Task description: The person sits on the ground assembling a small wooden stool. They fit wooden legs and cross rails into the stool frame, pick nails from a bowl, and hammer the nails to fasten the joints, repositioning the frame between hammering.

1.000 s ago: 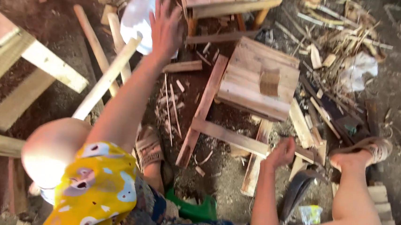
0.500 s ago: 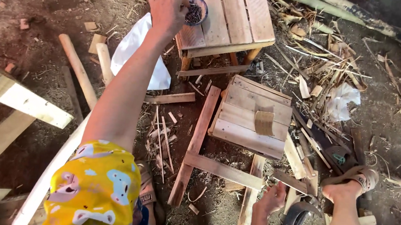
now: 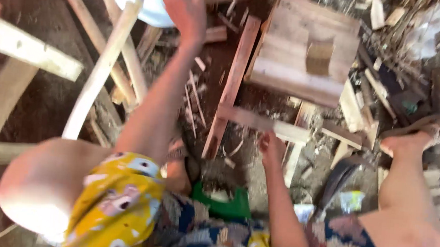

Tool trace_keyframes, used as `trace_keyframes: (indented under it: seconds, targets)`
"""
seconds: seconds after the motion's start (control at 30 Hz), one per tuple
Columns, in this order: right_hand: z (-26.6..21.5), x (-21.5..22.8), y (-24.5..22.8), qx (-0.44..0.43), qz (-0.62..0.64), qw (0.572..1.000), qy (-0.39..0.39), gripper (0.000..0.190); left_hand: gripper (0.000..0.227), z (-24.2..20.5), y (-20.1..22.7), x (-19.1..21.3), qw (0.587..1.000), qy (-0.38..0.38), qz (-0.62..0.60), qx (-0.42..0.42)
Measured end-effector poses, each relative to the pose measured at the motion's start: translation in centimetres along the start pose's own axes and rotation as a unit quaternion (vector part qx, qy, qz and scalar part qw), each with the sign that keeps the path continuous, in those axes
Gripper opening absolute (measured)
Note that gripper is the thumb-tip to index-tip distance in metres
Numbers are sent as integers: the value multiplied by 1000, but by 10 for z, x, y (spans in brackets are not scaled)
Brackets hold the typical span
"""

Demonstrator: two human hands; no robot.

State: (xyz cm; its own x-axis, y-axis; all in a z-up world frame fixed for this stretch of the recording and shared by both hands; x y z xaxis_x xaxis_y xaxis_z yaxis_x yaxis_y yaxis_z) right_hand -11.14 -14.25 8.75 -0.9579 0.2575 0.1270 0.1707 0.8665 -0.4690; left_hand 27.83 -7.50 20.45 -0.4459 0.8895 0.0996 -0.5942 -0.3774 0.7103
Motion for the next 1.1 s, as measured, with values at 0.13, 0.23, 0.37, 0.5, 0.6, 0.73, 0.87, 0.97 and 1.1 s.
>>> trace_keyframes:
  seconds: [0.13, 0.23, 0.37, 0.5, 0.6, 0.73, 0.87, 0.97, 1.1]
  targets:
    - [81, 21, 21, 47, -147, 977, -147, 31, 16, -139, -54, 69, 940, -130, 122, 290]
    - [117, 24, 24, 61, -208, 966, -141, 36, 26, -247, -85, 138, 853, -187, 213, 438]
    - [128, 14, 26, 11, -185, 979, -91, 30, 20, -342, -101, 187, 779, -192, 299, 516]
    - [133, 15, 27, 25, -177, 980, -89, 30, 21, -314, -52, 193, 768, -250, 286, 515]
    - [122, 10, 23, 28, -150, 985, -85, 31, 24, -294, -41, 185, 782, -278, 254, 497]
    - [116, 9, 22, 41, -175, 980, -81, 33, 25, -280, -22, 178, 813, -306, 224, 442]
    - [118, 8, 24, 46, -171, 981, -74, 33, 25, -276, -11, 176, 828, -321, 212, 408]
    - [121, 16, 26, 86, -216, 971, -52, 35, 27, -270, 2, 175, 836, -322, 202, 395]
    - [126, 37, -7, 314, -202, 918, 136, 38, 27, -284, -22, 164, 848, -321, 197, 374]
Point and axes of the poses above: each hand's wrist, its own z-axis towards the middle knuckle, its own x-axis out of the back of the hand, y = z × x, the point moved 3 cm from there along z, towards the middle knuckle, and after that the axes turned 12 degrees about y, right-handed, at the moved point
